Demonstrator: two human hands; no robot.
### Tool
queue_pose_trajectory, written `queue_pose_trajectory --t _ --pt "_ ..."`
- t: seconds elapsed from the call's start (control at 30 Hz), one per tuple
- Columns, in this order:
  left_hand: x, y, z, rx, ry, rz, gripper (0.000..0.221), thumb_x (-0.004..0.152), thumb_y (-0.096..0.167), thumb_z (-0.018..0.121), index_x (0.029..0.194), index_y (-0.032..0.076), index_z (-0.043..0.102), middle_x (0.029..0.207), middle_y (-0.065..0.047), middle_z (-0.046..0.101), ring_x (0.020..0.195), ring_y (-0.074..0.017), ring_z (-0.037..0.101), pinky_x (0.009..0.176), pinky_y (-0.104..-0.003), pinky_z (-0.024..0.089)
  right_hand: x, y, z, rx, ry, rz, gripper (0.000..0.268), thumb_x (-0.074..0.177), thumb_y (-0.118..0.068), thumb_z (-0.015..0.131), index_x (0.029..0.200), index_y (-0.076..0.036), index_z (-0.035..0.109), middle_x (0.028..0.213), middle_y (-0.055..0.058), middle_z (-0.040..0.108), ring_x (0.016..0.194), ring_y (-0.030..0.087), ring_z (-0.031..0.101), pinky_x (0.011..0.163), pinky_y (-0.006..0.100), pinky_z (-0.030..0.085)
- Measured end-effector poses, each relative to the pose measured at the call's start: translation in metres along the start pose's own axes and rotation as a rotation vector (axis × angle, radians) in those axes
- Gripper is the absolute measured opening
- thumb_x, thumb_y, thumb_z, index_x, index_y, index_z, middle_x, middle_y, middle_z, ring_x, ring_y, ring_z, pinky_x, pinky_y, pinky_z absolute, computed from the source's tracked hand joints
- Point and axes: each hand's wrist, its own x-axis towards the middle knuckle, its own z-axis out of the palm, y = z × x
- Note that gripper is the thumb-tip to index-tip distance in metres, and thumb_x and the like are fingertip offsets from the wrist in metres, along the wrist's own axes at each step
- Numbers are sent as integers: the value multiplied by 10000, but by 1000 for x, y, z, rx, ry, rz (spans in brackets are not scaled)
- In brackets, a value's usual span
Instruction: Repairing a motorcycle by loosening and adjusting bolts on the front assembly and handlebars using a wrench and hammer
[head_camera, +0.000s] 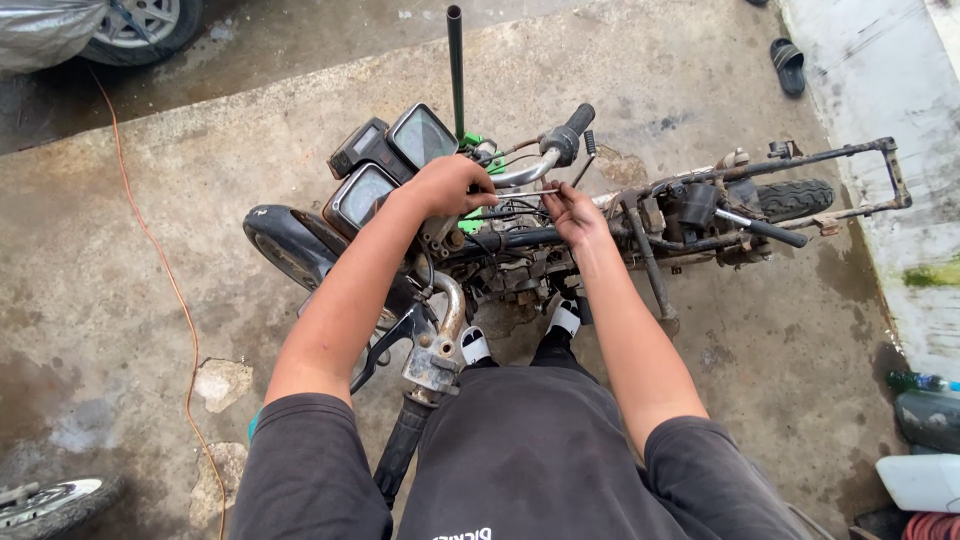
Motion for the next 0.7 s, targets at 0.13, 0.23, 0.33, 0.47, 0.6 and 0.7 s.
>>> queue_pose_trajectory --t 0.13,0.23,0.33,0.47,0.6,0.7 --pt "-3 10 -2 28 -29 -25 170 909 445 736 996 315 802 966 49 788 993 -298 725 919 -470 565 -11 4 -5 -68 -55 -36 154 1051 -100 589 1121 35 612 1154 136 711 1097 300 743 961 489 656" --pt "-7 29 -14 -295 15 -33 103 971 343 714 940 298 801 845 61 767 854 -199 720 865 -383 529 -66 -23 40 -79 -65 -45 129 1049 -121 591 1074 -3 634 1069 107 720 991 230 767 898 422 686" --pt "-6 14 -13 -378 86 55 78 959 344 738 955 281 785 830 14 730 834 -161 672 811 -341 530 -91 -38 57 -29 -115 -164 169 1023 -159 654 1074 1 675 1115 100 724 1094 263 754 971 445 660" --pt "-8 11 -14 -305 102 134 81 960 178 735 996 121 780 883 -122 747 852 -309 706 827 -414 550 -142 -48 41 -316 -114 -192 253 1042 -213 651 1131 23 639 1146 165 719 1089 282 753 941 424 664" --pt "-6 4 -6 -141 32 141 132 1014 163 660 988 74 754 883 -132 738 844 -349 712 838 -453 564 -228 -40 47 -573 -100 -194 229 999 -171 717 1100 26 659 1070 236 739 991 349 766 843 435 666" --pt "3 -11 4 -35 -8 179 141 1011 195 672 985 66 725 921 -131 732 890 -370 711 843 -475 566 -256 -16 45 -666 -86 -156 239 960 -172 749 1039 34 657 1018 261 752 930 361 760 793 419 656"
